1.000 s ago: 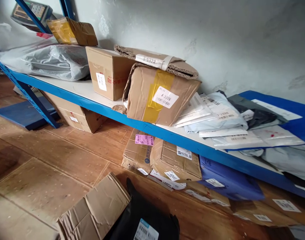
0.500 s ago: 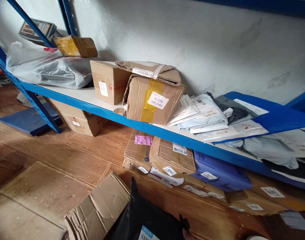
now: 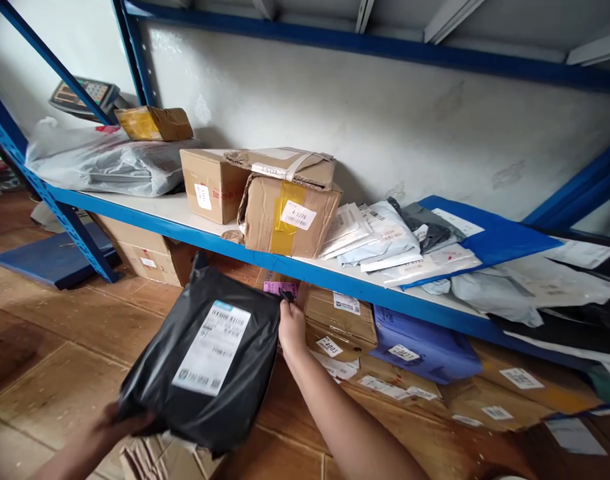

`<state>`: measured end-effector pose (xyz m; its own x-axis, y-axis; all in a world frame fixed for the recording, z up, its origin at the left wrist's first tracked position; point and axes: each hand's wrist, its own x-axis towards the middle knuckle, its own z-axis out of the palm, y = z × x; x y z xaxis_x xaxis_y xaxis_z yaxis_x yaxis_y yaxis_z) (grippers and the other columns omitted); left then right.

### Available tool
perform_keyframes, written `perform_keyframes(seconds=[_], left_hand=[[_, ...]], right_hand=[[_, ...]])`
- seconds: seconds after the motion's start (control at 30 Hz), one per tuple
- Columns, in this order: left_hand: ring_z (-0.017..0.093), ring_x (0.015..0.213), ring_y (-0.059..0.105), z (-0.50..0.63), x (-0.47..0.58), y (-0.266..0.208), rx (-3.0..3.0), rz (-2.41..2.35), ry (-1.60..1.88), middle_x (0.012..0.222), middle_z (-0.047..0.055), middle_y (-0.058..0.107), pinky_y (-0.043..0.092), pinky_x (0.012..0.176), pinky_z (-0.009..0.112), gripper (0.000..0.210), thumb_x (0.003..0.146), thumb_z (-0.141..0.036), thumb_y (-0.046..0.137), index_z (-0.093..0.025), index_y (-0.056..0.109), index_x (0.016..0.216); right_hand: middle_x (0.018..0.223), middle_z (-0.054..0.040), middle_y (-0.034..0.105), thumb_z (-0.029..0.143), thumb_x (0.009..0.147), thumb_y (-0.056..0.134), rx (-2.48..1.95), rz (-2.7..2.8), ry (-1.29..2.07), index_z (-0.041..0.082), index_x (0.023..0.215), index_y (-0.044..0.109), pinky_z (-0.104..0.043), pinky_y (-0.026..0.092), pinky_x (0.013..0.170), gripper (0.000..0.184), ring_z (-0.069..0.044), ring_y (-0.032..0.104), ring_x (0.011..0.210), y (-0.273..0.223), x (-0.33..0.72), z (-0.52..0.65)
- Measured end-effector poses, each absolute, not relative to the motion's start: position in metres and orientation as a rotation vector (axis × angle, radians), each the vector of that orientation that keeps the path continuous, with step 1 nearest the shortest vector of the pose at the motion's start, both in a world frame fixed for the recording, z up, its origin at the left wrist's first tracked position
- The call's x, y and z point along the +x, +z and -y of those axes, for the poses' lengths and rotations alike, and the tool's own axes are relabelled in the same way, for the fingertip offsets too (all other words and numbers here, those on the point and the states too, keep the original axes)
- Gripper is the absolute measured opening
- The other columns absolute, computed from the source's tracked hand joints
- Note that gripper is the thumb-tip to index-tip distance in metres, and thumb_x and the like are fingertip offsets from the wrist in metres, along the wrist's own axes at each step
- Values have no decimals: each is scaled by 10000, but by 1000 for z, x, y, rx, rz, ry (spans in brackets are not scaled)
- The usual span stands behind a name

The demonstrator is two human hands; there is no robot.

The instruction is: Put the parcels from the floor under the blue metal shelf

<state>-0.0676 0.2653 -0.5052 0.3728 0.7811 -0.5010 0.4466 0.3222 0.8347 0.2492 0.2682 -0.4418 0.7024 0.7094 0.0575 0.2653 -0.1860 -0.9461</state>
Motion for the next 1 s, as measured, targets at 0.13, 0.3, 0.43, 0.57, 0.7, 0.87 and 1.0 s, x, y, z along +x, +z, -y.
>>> perform_keyframes(seconds=[0.13, 0.3, 0.43, 0.57, 0.7, 0.87, 1.0], left_hand=[[334, 979, 628, -314, 2, -485, 1233, -1050, 395, 834, 75, 735, 475, 920, 406, 438, 447, -508, 692, -162, 698, 716], [272, 1081, 576, -348, 67, -488, 1191, -1073, 465, 997, 103, 703, 481, 828, 353, 455, 567, -498, 605, -155, 648, 863], [255, 1114, 551, -363, 90, -495, 1211, -1097, 510, 1115, 123, 660, 462, 830, 338, 500, 636, -569, 519, -165, 601, 921], [267, 1134, 531, -366, 91, -497, 1258, -1097, 493, 1148, 131, 633, 464, 822, 341, 591, 614, -683, 483, -173, 572, 899], [271, 1147, 504, -362, 55, -510, 1370, -1132, 470, 1127, 78, 628, 423, 911, 350, 627, 607, -761, 418, -198, 578, 831], [370, 1107, 500, -322, -33, -557, 1463, -1381, 330, 1135, 185, 567, 365, 978, 452, 788, 394, -689, 640, -132, 589, 949], [281, 907, 606, -260, -78, -586, 1313, -1406, 159, 999, 107, 633, 502, 767, 387, 859, 470, -721, 576, -184, 558, 1140]], right_hand=[[848, -116, 597, 512, 747, 319, -1792, 719, 342, 163, 825, 531, -404, 470, 773, 415, -266, 562, 841, -444, 264, -286], [1287, -207, 424, 373, 755, 532, -1885, 1276, -91, 129, 1229, 505, -546, 333, 998, 534, -371, 363, 1220, -446, 245, -242], [1362, -147, 440, 414, 825, 545, -1882, 1910, -376, 225, 1302, 492, -621, 277, 1034, 515, -380, 347, 1250, -453, 228, -234], [1196, -151, 585, 313, 840, 553, -1983, 1920, -407, 169, 1170, 601, -556, 386, 982, 363, -332, 474, 1064, -459, 229, -254], [1156, -157, 592, 250, 850, 526, -1878, 1836, -481, 143, 1136, 584, -566, 389, 963, 311, -314, 492, 1037, -458, 226, -254], [1103, -112, 594, 201, 855, 500, -1499, 1927, -330, 185, 1199, 483, -442, 442, 945, 345, -239, 535, 1061, -506, 207, -193], [1208, -204, 542, 470, 850, 482, -1970, 1731, 128, 97, 1339, 335, -470, 499, 872, 632, -322, 534, 1132, -594, 190, -139]])
